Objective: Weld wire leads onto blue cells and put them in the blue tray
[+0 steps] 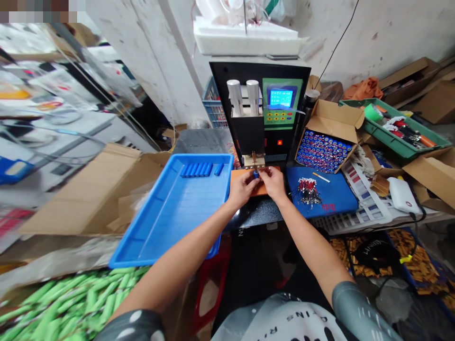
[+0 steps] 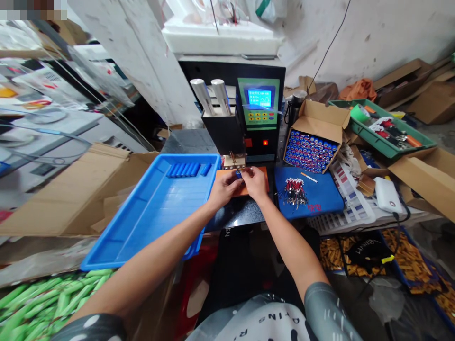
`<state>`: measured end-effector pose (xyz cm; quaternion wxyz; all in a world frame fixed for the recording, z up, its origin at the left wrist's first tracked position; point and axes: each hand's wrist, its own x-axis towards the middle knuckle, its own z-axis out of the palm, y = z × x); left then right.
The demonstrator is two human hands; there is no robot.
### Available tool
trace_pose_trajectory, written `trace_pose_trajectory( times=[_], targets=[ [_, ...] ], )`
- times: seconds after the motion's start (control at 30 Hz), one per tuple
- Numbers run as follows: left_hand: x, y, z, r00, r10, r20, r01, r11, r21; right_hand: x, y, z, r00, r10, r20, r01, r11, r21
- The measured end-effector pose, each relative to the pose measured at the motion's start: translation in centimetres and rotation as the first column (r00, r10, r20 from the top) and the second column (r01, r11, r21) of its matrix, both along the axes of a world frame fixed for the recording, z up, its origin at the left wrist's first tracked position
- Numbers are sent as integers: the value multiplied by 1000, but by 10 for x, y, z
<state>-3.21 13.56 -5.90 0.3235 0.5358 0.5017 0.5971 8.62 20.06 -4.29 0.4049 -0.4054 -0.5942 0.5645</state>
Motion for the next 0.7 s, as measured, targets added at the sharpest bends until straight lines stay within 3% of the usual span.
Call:
trace_pose_trajectory(
  times=[0.7],
  targets=[
    [-2, 1, -4, 999, -10, 41, 10, 1000, 12, 2, -6, 14, 998, -2, 59, 1, 1000, 20]
  ],
)
